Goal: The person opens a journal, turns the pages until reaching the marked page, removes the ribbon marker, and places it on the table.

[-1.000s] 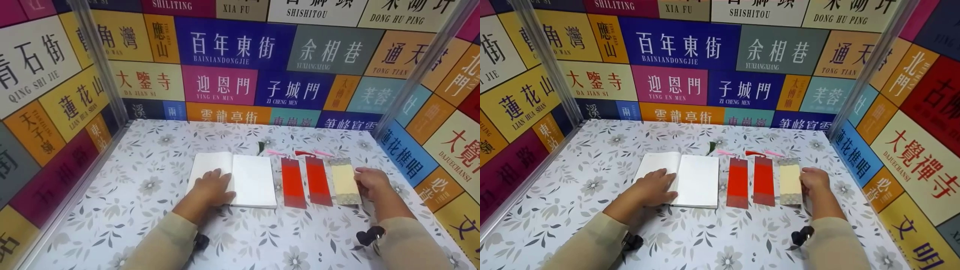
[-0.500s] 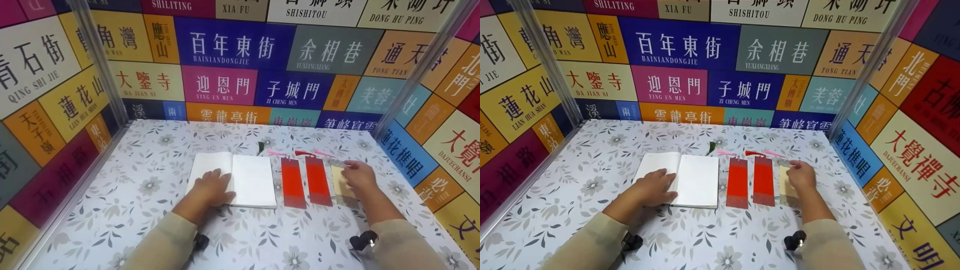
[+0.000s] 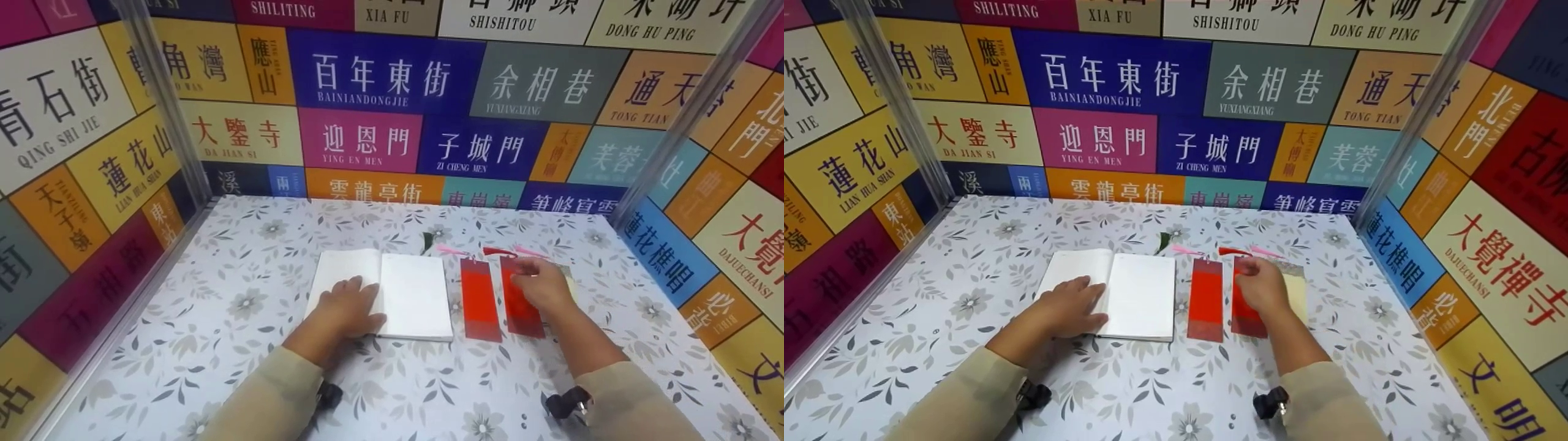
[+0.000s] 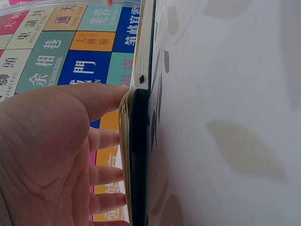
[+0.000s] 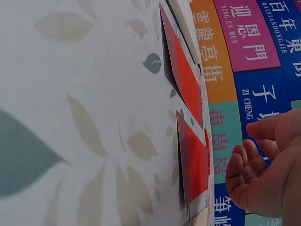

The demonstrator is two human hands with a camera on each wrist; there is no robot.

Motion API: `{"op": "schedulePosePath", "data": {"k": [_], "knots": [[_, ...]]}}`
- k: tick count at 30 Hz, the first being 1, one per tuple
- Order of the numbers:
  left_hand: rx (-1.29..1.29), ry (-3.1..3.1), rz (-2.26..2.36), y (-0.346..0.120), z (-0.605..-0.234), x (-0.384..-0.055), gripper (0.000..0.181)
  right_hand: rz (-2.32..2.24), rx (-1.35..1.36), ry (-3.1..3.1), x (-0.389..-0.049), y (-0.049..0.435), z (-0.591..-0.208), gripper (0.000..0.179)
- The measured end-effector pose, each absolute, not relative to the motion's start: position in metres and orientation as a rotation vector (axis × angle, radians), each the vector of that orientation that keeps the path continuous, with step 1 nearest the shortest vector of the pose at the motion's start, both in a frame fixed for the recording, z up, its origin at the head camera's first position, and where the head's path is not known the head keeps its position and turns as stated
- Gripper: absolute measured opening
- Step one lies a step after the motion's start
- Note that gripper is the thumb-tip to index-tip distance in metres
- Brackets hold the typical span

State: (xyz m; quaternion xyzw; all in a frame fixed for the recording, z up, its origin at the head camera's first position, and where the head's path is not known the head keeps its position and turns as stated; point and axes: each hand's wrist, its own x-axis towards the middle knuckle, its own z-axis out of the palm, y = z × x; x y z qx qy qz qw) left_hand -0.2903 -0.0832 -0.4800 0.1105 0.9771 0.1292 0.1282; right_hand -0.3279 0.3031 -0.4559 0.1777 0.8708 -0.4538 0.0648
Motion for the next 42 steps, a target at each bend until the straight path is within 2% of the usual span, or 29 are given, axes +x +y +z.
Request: {"op": "schedulePosePath", "data": {"k": [8, 16, 28, 42], "knots": [[0.357, 2.864, 0.354, -0.084, -0.48, -0.289, 0.074, -1.332, 0.384, 2.682, -0.323, 0.278, -0.458, 0.051], [0.353, 2.863, 0.345, -0.084, -0.479, -0.289, 0.074, -1.348, 0.386, 2.601, -0.315, 0.25, -0.457, 0.059], [0.339, 2.847, 0.339, -0.084, -0.476, -0.288, 0.075, -1.393, 0.293, 2.537, -0.304, 0.209, -0.463, 0.053], [0.35, 2.864, 0.353, -0.084, -0.48, -0.289, 0.075, -1.311, -0.007, 2.61, -0.28, 0.188, -0.474, 0.059]]}}
